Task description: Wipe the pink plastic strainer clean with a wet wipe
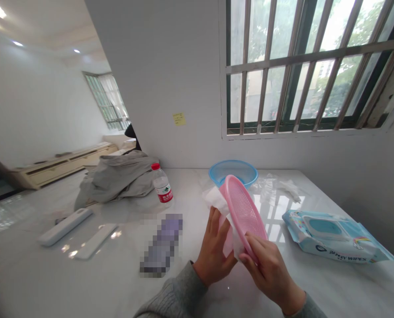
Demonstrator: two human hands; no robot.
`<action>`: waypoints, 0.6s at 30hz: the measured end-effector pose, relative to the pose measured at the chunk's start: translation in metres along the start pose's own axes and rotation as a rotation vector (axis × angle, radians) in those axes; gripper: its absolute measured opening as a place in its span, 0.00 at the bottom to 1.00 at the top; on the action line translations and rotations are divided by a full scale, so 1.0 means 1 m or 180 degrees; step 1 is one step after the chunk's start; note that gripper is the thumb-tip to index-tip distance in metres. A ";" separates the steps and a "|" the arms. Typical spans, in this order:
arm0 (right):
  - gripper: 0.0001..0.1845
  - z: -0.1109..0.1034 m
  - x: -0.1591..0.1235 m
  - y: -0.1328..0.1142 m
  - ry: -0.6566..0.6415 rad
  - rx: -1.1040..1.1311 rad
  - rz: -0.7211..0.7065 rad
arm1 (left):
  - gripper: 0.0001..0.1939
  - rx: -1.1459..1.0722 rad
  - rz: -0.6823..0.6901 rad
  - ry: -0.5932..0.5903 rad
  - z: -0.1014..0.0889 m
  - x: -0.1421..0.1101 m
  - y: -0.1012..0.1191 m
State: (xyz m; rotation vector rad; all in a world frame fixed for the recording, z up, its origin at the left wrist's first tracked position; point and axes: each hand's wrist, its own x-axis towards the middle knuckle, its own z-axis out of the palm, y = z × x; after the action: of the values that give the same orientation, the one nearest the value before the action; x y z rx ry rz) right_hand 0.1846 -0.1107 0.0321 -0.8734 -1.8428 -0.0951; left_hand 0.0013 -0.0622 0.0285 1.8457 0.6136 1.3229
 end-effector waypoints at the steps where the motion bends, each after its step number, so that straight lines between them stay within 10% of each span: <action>1: 0.12 0.000 0.000 0.001 -0.0008 -0.0013 -0.0019 | 0.34 0.0065 0.0040 -0.0013 0.000 0.001 0.000; 9: 0.20 -0.004 0.005 -0.007 -0.0383 -0.0128 -0.0181 | 0.37 0.0233 0.0231 0.0591 -0.009 0.006 -0.024; 18: 0.19 -0.008 0.002 -0.020 -0.0433 0.0049 -0.0277 | 0.34 -0.1935 -0.1349 0.1490 -0.016 0.036 -0.033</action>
State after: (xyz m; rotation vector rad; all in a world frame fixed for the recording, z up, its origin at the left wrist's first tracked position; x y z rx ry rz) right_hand 0.1782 -0.1283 0.0437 -0.8056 -2.0064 -0.0775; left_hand 0.0007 -0.0108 0.0248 0.8660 0.6939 1.4437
